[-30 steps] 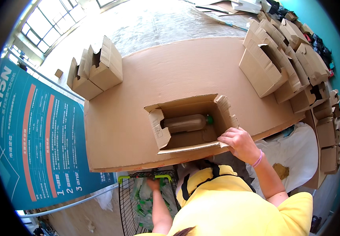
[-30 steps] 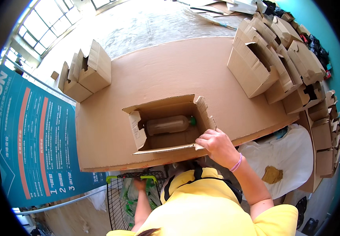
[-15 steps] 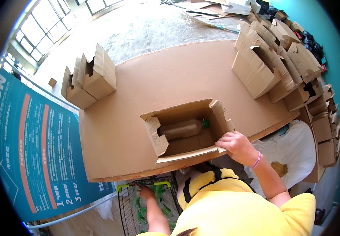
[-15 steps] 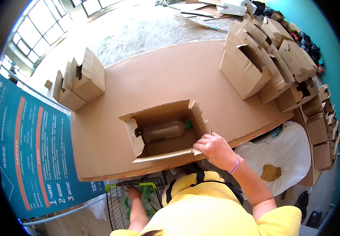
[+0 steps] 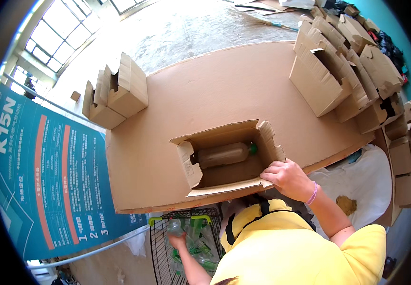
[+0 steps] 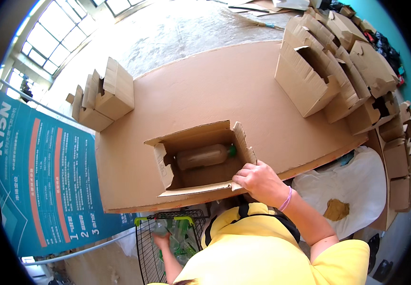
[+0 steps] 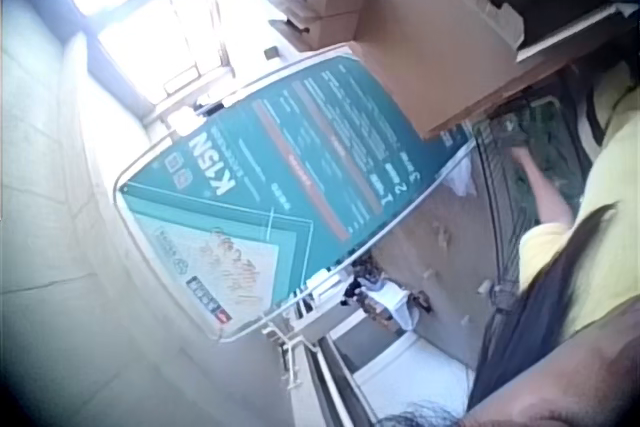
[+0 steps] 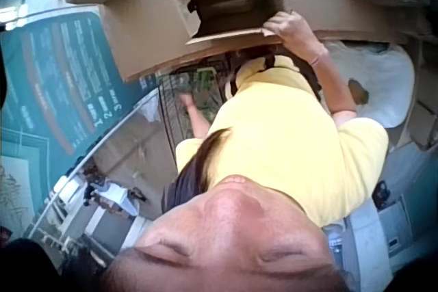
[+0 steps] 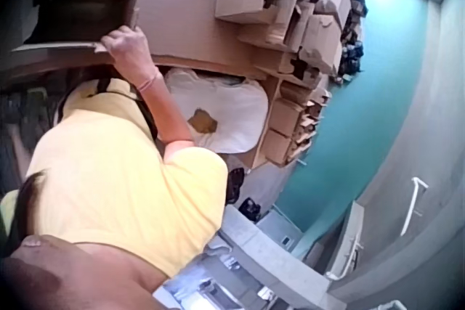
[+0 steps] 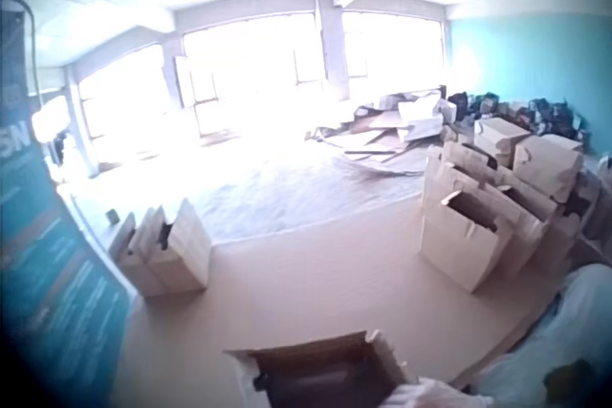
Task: The person takes plastic bottles from a shopping cart, places them into cardboard boxes, folds the box flaps, and stacks the completed boxes on the table.
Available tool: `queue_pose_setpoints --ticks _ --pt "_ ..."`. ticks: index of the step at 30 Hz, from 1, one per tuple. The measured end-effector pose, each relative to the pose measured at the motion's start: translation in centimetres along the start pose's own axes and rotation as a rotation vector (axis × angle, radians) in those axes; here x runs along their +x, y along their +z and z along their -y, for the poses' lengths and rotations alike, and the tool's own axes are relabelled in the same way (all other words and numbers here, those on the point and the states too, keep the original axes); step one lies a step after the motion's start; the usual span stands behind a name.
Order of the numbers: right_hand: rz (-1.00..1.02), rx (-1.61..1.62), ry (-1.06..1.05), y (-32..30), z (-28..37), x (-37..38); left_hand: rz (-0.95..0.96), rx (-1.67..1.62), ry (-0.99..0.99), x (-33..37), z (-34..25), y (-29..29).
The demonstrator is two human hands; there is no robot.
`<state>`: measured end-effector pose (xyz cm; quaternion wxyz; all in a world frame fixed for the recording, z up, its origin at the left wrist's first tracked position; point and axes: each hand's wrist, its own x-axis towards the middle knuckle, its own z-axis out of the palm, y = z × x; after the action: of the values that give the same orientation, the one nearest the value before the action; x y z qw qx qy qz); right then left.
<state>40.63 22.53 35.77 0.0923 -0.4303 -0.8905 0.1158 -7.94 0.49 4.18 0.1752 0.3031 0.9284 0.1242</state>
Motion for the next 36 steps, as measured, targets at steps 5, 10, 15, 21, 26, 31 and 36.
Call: queue_pose_setpoints --ticks 5,10,15,21,26,31,36 --pt "0.035 0.008 -0.042 -0.1 -0.3 0.2 -0.259 -0.908 -0.015 -2.5 1.7 -6.1" --pt "0.08 -0.01 -0.092 -0.7 -0.7 0.5 -0.615 -0.922 0.287 -6.3 -14.5 -21.0" --pt "-0.026 0.024 -0.125 -0.2 -1.0 -0.2 -0.381 -1.37 0.799 -7.6 -29.2 -27.1" --pt "-0.175 0.073 -0.14 -0.1 -1.2 -1.1 0.315 -0.873 1.261 -10.1 -45.0 -23.1" --pt "-0.234 0.11 -0.147 0.5 -1.2 -1.5 0.447 0.329 1.486 -11.5 -52.5 -16.1" --pt "-0.25 0.118 -0.137 1.3 -1.2 -1.4 0.668 1.011 1.547 -10.5 -52.5 -9.6" --pt "-0.215 0.125 -0.122 1.2 -1.5 -1.6 0.565 0.933 1.711 -9.6 -50.4 -6.5"
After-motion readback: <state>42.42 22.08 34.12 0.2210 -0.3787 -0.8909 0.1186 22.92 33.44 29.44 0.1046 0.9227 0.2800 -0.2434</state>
